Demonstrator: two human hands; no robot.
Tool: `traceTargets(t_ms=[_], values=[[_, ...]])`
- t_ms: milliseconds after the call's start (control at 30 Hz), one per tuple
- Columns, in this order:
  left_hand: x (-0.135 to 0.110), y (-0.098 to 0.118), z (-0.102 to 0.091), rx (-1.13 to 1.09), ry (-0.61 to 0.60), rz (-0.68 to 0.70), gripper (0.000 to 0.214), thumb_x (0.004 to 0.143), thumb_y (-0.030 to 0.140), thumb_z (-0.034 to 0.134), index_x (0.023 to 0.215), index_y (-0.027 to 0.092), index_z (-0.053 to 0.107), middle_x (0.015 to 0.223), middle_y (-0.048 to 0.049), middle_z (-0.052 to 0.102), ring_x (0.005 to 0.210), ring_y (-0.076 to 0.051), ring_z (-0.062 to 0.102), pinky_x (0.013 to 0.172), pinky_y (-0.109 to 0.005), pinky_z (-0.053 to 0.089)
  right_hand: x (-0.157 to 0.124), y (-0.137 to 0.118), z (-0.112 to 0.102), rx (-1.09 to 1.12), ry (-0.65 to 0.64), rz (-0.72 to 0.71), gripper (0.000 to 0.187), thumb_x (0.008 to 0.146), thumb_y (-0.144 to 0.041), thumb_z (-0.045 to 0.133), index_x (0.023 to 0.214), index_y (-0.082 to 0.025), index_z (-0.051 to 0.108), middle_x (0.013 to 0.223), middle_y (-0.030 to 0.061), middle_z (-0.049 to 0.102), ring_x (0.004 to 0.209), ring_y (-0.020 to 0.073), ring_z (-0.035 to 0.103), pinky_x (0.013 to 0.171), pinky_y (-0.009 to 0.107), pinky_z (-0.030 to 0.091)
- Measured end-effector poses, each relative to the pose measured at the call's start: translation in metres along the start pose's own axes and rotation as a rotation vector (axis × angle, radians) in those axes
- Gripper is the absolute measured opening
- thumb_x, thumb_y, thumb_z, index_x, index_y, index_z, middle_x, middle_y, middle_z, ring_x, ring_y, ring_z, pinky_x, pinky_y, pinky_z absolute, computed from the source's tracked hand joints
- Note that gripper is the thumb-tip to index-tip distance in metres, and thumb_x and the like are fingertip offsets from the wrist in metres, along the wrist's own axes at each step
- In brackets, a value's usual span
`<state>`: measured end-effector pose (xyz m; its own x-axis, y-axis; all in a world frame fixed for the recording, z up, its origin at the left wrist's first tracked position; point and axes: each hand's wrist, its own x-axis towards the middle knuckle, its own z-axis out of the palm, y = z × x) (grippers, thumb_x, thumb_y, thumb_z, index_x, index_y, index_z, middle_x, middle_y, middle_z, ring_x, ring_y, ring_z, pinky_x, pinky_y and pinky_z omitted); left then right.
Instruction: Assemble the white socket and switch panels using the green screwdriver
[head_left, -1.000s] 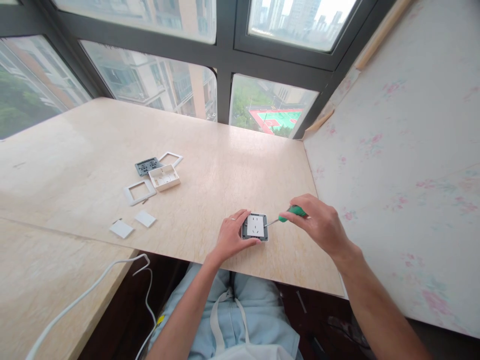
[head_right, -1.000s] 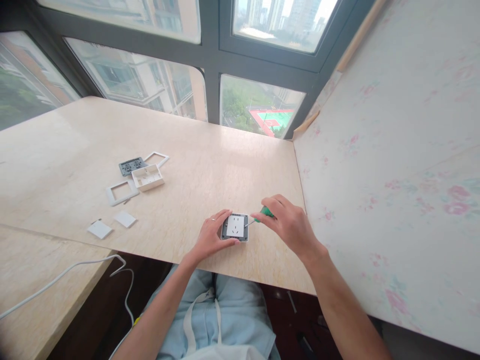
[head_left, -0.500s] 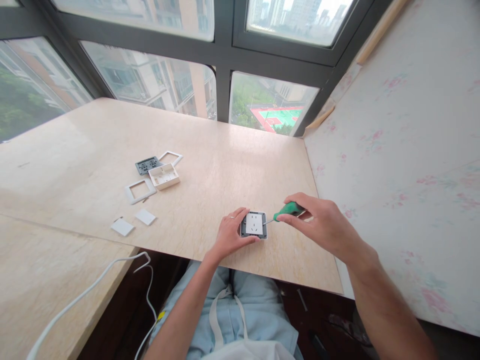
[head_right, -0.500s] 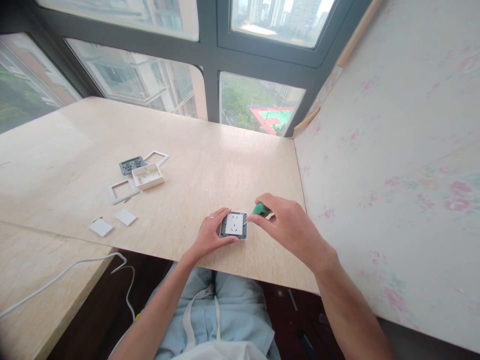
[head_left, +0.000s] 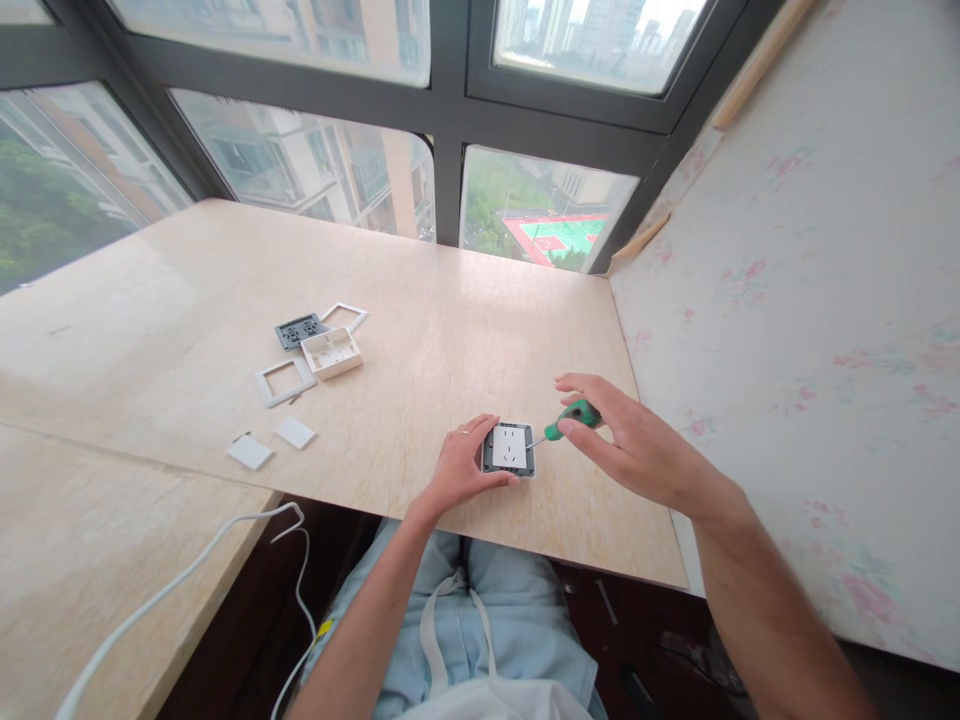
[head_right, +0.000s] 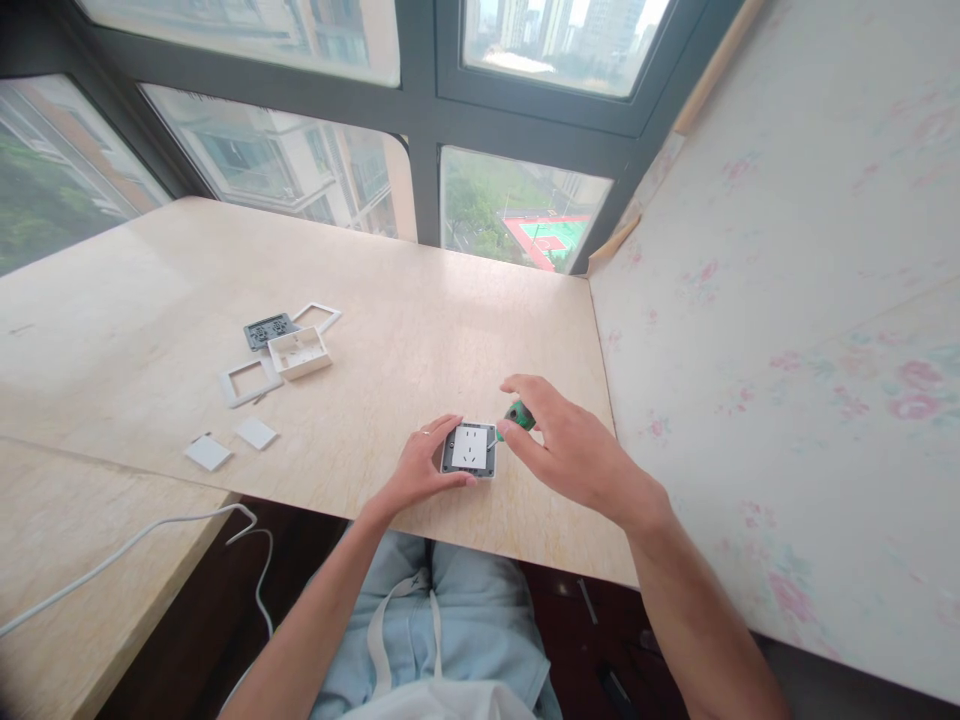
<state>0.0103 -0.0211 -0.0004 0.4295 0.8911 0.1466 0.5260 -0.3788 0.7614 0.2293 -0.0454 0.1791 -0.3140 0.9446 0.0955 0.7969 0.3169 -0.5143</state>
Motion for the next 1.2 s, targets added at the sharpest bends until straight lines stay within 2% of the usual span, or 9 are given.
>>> traceTargets(t_ms=[133,200,300,533,800,1000,1200], values=[[0.000,-0.007,-0.006,-0.079,-0.061,-0.010,0.104,0.063,0.054,0.083,0.149,0.025,0.033,0.150,-0.0144,0.043,0.136,-0.034,0.043,0.112,-0.052,0.032,0.000,0.002,0.002,0.133,-0.021,0.037,0.030,0.095,-0.038,0.050,0.122,-0.024,0.055,0.098,0.0070,0.071,0.091,0.0213,0.069,0.078,0.035,0.056],[0.000,-0.009,-0.010,-0.137,-0.087,-0.018,0.102,0.065,0.051,0.083,0.150,0.025,0.032,0.150,-0.0146,0.043,0.136,-0.034,0.043,0.112,-0.052,0.033,0.001,0.004,0.004,0.187,0.011,0.049,0.027,0.095,-0.038,0.052,0.116,-0.023,0.057,0.102,0.0072,0.070,0.090,0.0206,0.069,0.079,0.034,0.056],[0.000,-0.009,-0.016,-0.211,-0.113,-0.044,0.095,0.067,0.048,0.083,0.147,0.025,0.037,0.149,-0.0133,0.044,0.135,-0.032,0.044,0.112,-0.049,0.035,0.002,0.007,0.007,0.254,0.074,0.048,0.025,0.095,-0.040,0.053,0.112,-0.023,0.057,0.108,0.0071,0.069,0.091,0.0202,0.070,0.082,0.035,0.056],[0.000,-0.005,-0.017,-0.236,-0.080,-0.062,0.084,0.062,0.048,0.085,0.136,0.027,0.050,0.138,-0.0099,0.054,0.126,-0.031,0.051,0.108,-0.048,0.040,-0.004,0.005,0.010,0.306,0.330,0.022,0.021,0.095,-0.040,0.054,0.108,-0.023,0.057,0.092,0.0050,0.071,0.088,0.0221,0.071,0.083,0.040,0.056],[0.004,0.001,-0.020,-0.297,-0.068,-0.082,0.080,0.058,0.042,0.088,0.129,0.026,0.056,0.131,-0.0088,0.059,0.119,-0.030,0.056,0.104,-0.046,0.044,0.002,-0.003,0.025,0.282,0.221,-0.121,0.016,0.097,-0.034,0.051,0.107,-0.023,0.055,0.094,0.0050,0.069,0.088,0.0196,0.069,0.079,0.036,0.054],[0.004,0.003,-0.020,-0.295,-0.061,-0.093,0.081,0.057,0.041,0.089,0.129,0.025,0.055,0.131,-0.0079,0.059,0.120,-0.030,0.055,0.104,-0.046,0.043,0.009,-0.005,0.037,0.298,0.239,-0.166,0.013,0.097,-0.032,0.052,0.105,-0.023,0.055,0.095,0.0050,0.068,0.088,0.0191,0.068,0.079,0.034,0.052],[0.003,0.002,-0.018,-0.292,-0.060,-0.086,0.081,0.057,0.041,0.089,0.129,0.025,0.055,0.133,-0.0088,0.058,0.121,-0.030,0.054,0.107,-0.047,0.041,0.012,-0.007,0.038,0.277,0.213,-0.174,0.011,0.097,-0.031,0.051,0.103,-0.023,0.056,0.094,0.0045,0.067,0.088,0.0184,0.067,0.078,0.033,0.051]])
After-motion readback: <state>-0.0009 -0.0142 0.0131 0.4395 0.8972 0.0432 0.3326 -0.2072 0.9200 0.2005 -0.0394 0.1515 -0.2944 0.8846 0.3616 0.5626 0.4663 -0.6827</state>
